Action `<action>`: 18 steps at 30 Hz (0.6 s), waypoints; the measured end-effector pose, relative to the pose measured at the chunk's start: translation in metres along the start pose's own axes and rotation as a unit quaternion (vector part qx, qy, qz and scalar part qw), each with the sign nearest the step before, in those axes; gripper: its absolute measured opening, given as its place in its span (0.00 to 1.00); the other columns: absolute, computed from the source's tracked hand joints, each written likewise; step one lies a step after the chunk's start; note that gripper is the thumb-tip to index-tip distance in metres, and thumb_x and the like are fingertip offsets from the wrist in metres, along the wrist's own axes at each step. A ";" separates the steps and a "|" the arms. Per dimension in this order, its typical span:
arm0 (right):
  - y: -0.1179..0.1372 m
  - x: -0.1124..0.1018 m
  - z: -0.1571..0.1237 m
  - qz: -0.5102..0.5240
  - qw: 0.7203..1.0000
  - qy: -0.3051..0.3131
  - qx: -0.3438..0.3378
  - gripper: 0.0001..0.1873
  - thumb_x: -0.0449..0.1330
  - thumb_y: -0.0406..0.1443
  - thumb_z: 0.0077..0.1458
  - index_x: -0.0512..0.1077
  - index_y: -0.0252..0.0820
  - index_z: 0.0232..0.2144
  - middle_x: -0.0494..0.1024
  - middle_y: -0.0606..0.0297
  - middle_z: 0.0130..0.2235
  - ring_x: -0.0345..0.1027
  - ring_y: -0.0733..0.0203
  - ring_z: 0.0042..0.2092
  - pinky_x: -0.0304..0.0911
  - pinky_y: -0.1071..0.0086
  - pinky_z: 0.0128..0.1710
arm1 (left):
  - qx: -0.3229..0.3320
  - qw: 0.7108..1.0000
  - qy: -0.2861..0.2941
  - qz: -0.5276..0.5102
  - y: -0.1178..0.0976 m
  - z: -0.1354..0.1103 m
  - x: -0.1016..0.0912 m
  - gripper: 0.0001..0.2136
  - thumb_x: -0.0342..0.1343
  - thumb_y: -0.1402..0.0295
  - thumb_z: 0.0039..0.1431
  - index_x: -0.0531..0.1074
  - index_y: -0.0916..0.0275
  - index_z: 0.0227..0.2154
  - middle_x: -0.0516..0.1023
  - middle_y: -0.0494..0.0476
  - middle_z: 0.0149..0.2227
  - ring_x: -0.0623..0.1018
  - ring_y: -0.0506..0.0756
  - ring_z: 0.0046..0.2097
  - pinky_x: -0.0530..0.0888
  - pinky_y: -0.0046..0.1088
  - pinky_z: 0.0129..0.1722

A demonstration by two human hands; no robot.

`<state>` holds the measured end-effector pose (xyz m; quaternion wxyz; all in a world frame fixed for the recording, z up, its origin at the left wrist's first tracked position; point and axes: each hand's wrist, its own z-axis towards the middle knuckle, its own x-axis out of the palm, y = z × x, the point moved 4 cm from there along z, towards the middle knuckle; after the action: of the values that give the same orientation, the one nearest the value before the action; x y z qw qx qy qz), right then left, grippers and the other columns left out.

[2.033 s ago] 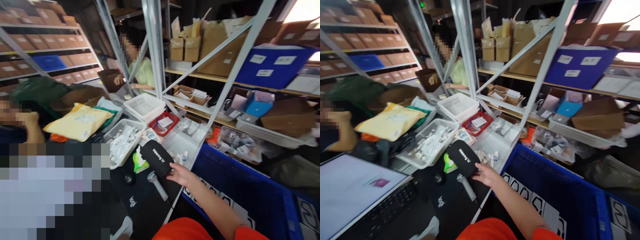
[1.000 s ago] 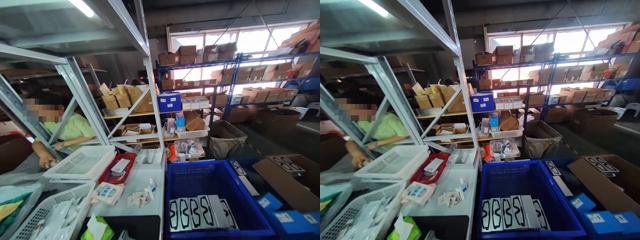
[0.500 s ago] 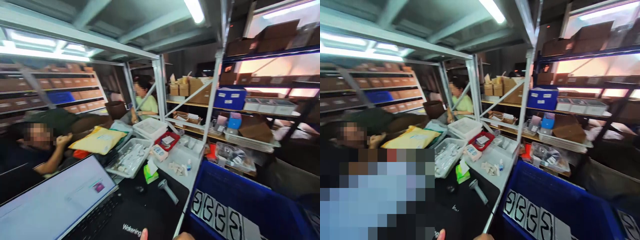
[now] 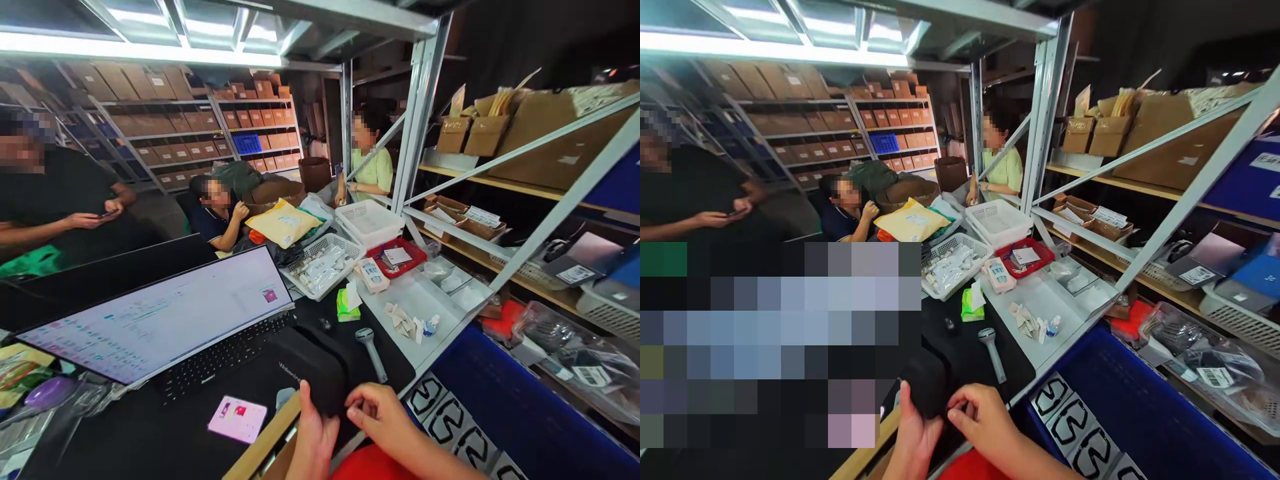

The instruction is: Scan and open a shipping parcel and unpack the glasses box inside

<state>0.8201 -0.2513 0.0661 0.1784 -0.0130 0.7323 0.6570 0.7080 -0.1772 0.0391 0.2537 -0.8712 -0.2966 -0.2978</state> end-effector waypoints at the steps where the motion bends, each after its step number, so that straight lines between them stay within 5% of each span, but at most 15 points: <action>1: 0.001 -0.011 0.004 0.001 1.000 -0.003 -0.001 0.12 0.63 0.43 0.53 0.79 0.40 0.34 0.77 0.66 0.28 0.62 0.67 0.25 0.56 0.73 0.26 | 0.008 1.000 -0.012 -0.011 0.004 0.004 0.007 0.21 0.41 0.61 0.70 0.80 0.61 0.48 0.85 0.60 0.32 0.83 0.56 0.32 0.79 0.35 0.46; 8: -0.008 -0.072 0.027 0.006 1.000 0.017 0.002 0.06 0.67 0.36 0.48 0.80 0.40 0.31 0.77 0.68 0.28 0.60 0.69 0.24 0.55 0.74 0.26 | 0.024 0.994 0.102 0.005 0.042 0.049 0.022 0.21 0.59 0.49 0.57 0.81 0.57 0.46 0.85 0.61 0.37 0.83 0.61 0.41 0.75 0.39 0.54; 13: -0.013 -0.089 0.038 -0.022 0.998 0.052 -0.026 0.07 0.65 0.34 0.50 0.81 0.41 0.33 0.76 0.67 0.29 0.62 0.68 0.26 0.56 0.73 0.27 | 0.055 0.996 0.063 -0.030 0.048 0.058 0.028 0.20 0.59 0.48 0.56 0.82 0.60 0.39 0.85 0.61 0.35 0.83 0.61 0.40 0.76 0.40 0.50; 18: -0.016 -0.105 0.061 -0.014 0.998 0.042 -0.042 0.12 0.60 0.42 0.56 0.80 0.41 0.35 0.74 0.66 0.27 0.62 0.66 0.26 0.56 0.71 0.26 | 0.089 0.995 0.039 -0.030 0.029 0.052 0.017 0.20 0.59 0.48 0.56 0.81 0.57 0.41 0.85 0.61 0.37 0.83 0.62 0.42 0.76 0.42 0.53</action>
<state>0.9375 -0.2175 0.0760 0.1562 -0.0587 0.7103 0.6838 0.7577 -0.1587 0.0070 0.3322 -0.8237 -0.3378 -0.3116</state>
